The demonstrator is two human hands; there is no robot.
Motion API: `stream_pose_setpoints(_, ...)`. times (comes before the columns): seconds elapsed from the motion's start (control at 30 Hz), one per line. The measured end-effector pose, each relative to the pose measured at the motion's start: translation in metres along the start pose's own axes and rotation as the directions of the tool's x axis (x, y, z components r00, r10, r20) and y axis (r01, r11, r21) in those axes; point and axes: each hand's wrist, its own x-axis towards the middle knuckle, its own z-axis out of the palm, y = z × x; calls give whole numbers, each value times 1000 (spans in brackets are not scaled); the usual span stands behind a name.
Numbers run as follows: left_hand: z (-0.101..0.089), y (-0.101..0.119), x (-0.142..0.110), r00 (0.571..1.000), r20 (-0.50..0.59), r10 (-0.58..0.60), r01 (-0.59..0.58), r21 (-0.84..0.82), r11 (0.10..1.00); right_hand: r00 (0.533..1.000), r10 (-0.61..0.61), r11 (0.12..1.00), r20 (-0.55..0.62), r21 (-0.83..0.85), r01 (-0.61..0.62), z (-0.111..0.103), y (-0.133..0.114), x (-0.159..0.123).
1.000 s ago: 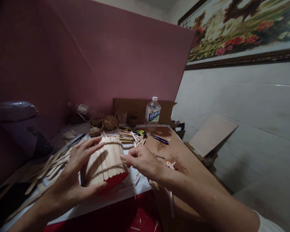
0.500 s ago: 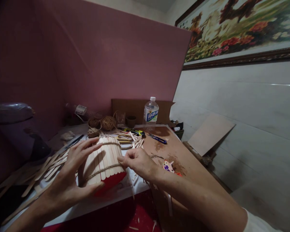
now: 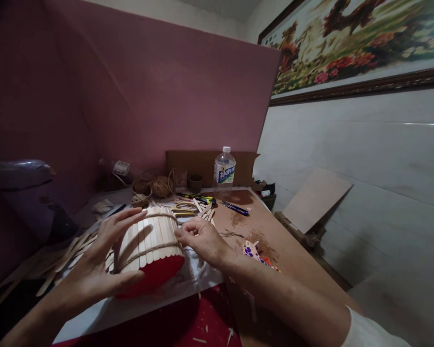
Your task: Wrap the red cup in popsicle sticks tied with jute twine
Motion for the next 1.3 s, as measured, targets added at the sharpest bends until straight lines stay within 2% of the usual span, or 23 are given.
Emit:
stream_pose_setpoints(0.17,-8,-9,-1,998,57,-29,32,-46,998,999,-20,1000,26,-13,21,3,-3,3)
stream_pose_setpoints(0.3,-11,0,-2,993,-14,-115,113,-88,990,1000,7,1000,19,-25,-7,8,-10,1)
stream_pose_setpoints(0.37,-10,9,-1,984,-65,-164,158,-92,983,1000,-16,999,21,-48,17,11,-17,0)
stream_pose_setpoints(0.4,-9,14,-1,985,-52,-167,162,-89,983,999,-31,997,21,-63,32,13,-20,-1)
stream_pose_setpoints(0.6,-1,21,-6,996,-23,-83,85,154,984,1000,-24,992,9,-125,25,19,-34,-6)
stream_pose_setpoints(0.77,-7,27,-7,999,-49,-17,27,199,980,996,-60,994,60,-84,65,16,-43,-11)
stream_pose_setpoints(0.87,-7,33,-5,997,-82,2,10,142,990,994,-83,990,69,-108,90,10,-51,-15)
stream_pose_setpoints(1.0,6,31,-4,993,-122,-1,-6,-58,998,996,-89,981,-19,-176,84,1,-51,-20)
stream_pose_setpoints(1.07,13,27,-4,999,-41,5,-10,-120,993,996,-73,984,-44,-165,64,-1,-46,-23)
stream_pose_setpoints(1.2,10,27,-2,992,87,-87,100,-157,983,997,-48,989,-57,-143,39,0,-41,-26)
stream_pose_setpoints(1.3,4,34,1,990,75,-121,130,-131,983,997,-39,983,-69,-181,25,3,-46,-26)
